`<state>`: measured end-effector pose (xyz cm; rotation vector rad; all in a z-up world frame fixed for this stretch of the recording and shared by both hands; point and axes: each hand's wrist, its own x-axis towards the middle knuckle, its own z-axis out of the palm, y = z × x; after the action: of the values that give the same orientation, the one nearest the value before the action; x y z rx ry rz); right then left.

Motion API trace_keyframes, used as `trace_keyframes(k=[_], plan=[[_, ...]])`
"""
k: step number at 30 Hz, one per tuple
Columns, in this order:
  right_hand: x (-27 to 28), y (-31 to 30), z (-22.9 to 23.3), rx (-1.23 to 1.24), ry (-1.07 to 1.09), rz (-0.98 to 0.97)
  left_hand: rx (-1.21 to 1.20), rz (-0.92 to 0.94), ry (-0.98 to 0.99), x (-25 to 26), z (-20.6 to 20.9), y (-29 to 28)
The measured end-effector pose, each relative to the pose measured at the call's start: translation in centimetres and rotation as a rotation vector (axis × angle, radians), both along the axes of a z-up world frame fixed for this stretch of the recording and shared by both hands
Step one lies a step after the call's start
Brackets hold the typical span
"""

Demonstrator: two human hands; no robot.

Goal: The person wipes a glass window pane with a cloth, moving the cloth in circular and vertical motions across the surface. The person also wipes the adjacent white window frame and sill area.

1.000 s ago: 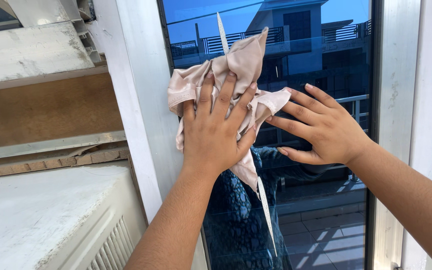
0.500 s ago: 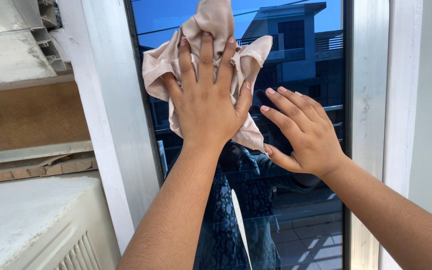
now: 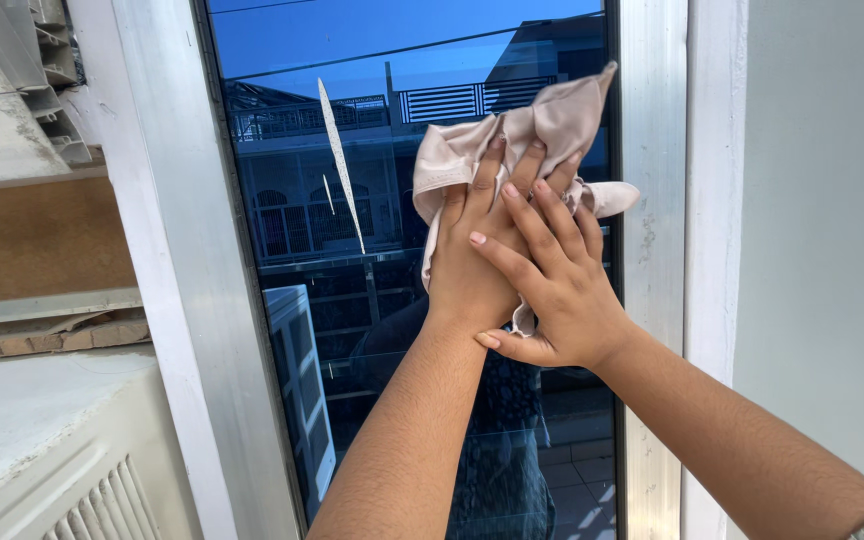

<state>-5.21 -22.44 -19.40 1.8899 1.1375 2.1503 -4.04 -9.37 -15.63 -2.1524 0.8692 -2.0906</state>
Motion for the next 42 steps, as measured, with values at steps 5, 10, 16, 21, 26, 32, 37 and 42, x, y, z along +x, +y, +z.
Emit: trace_keyframes(k=[5, 10, 16, 21, 26, 32, 37, 42], plan=[[-1.6, -6.3, -2.2, 0.03, -0.157, -0.203, 0.265, -0.116, 0.383, -2.6, -1.9, -3.2], [-1.8, -10.3, -2.4, 0.037, 0.238, -0.261, 0.391, 0.09, 0.188, -3.2, -0.4, -5.5], [-0.8, -11.2, 3.0, 0.071, 0.136, -0.292, 0.281, 0.09, 0.01, -0.7, 3.6, -7.9], [0.1, -11.7, 8.4, 0.027, 0.078, -0.267, 0.2, 0.126, -0.133, 1.9, 8.3, -8.9], [0.9, -12.7, 14.0, -0.025, 0.013, -0.268, 0.163, 0.127, -0.179, 2.6, 13.1, -9.1], [2.3, -13.4, 19.3, -0.046, -0.027, -0.196, 0.129, -0.008, -0.271, 3.6, 18.2, -9.2], [2.8, -13.5, 20.9, -0.043, -0.123, -0.232, 0.105, -0.082, -0.251, 3.3, 19.9, -9.4], [2.4, -13.3, 19.4, -0.026, -0.081, -0.223, 0.12, -0.07, -0.292, 3.2, 18.4, -9.0]])
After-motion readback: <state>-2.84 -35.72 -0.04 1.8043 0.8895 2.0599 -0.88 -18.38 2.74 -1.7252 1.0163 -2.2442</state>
